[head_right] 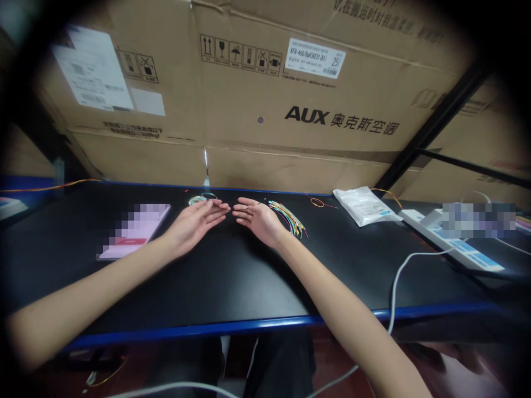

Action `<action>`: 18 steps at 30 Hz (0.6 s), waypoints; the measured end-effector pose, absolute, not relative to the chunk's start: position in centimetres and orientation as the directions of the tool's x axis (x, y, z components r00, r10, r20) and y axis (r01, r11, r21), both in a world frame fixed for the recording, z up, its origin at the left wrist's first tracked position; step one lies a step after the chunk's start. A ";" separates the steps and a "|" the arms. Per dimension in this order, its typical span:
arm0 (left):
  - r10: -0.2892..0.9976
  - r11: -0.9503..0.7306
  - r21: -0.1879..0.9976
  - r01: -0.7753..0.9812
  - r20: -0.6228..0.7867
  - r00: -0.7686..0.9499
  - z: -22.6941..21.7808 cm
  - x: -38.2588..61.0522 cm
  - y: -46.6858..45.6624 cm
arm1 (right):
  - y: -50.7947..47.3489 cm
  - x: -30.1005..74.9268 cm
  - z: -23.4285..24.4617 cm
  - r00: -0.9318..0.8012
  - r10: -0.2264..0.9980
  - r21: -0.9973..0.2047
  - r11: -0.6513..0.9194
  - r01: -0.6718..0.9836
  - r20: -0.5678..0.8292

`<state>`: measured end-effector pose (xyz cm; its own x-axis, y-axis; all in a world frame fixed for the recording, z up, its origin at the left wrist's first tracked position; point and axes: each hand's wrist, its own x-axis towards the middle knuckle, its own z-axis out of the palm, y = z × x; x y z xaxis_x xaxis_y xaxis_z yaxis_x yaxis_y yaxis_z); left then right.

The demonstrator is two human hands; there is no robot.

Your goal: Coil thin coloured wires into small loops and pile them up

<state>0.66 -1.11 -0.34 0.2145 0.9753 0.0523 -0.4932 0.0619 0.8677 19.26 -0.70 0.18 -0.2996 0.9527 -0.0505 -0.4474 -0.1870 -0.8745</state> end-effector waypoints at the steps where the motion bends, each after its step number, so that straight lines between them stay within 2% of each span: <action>1: 0.976 0.059 0.870 -0.489 0.052 0.211 -0.3 0.7 -1.2 | -0.7 19.2 0.2 -0.294 0.955 -0.879 -0.177 -0.443 -0.043; 9: 0.977 0.049 0.895 -0.444 0.049 0.206 -0.2 0.6 -1.4 | -0.6 19.2 -0.4 -0.221 0.975 -0.933 -0.078 -0.351 0.001; 18: 0.975 0.089 0.912 -0.401 0.002 0.221 -0.7 0.4 -1.1 | -0.4 19.0 -0.9 0.023 0.995 -0.993 0.094 -0.078 0.092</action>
<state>0.41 -1.05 -0.67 0.2210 0.9753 0.0019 -0.4010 0.0891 0.9117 19.05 -0.39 -0.91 0.0231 0.9955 0.0922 -0.0782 0.0937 -0.9925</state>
